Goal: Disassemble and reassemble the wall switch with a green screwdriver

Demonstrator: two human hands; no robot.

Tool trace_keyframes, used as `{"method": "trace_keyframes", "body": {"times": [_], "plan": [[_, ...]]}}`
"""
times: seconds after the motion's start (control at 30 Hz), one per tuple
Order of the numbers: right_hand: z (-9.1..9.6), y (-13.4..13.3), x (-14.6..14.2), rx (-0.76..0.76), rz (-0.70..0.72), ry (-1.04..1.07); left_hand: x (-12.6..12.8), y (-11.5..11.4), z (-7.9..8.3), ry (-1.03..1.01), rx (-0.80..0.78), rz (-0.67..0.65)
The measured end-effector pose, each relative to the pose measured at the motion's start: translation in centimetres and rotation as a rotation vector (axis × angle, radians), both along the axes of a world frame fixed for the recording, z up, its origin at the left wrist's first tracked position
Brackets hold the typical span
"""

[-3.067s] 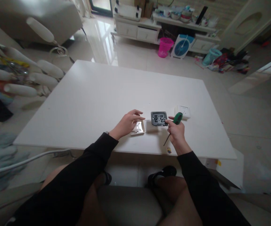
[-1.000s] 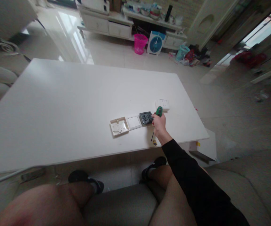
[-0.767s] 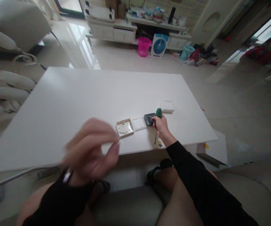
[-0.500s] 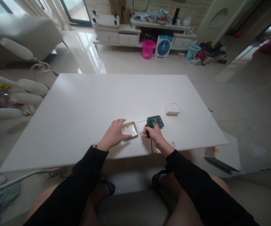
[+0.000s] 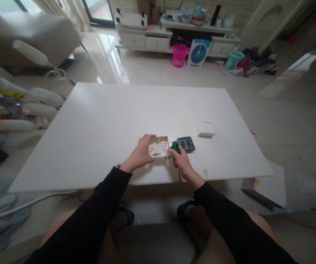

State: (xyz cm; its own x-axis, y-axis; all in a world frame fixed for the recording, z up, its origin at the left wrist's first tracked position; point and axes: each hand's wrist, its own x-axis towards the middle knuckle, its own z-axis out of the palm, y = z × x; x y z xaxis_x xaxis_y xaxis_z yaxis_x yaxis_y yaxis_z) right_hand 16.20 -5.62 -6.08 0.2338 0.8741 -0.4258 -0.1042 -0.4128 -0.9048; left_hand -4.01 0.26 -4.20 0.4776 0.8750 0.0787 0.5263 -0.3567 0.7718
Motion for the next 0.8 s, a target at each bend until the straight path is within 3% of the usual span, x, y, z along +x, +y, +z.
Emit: {"method": "trace_keyframes", "body": {"times": [0.13,0.23,0.3,0.4,0.5,0.57,0.67,0.8], "plan": [[0.2,0.0,-0.3,0.033,0.017,0.075,0.5,-0.7,0.5,-0.234,-0.098,0.0],[0.1,0.2,-0.2,0.138,-0.018,-0.001,1.0,-0.9,0.5,-0.441,-0.262,0.148],[0.1,0.4,0.0,0.234,-0.04,-0.096,1.4,-0.8,0.4,-0.62,-0.455,0.336],[0.5,0.4,0.4,0.366,-0.013,-0.264,2.1,-0.6,0.2,-0.94,-0.872,0.587],[1.3,0.1,0.7,0.496,0.104,-0.379,2.6,-0.6,0.2,-1.156,-1.202,0.62],[1.9,-0.2,0.8,0.579,0.222,-0.43,2.8,-0.8,0.4,-1.192,-1.247,0.585],[2.4,-0.5,0.9,0.653,0.351,-0.491,3.1,-1.0,0.8,-1.212,-1.185,0.527],[2.5,-0.8,0.9,0.692,0.345,-0.516,3.3,-1.0,0.8,-1.212,-1.16,0.521]]}}
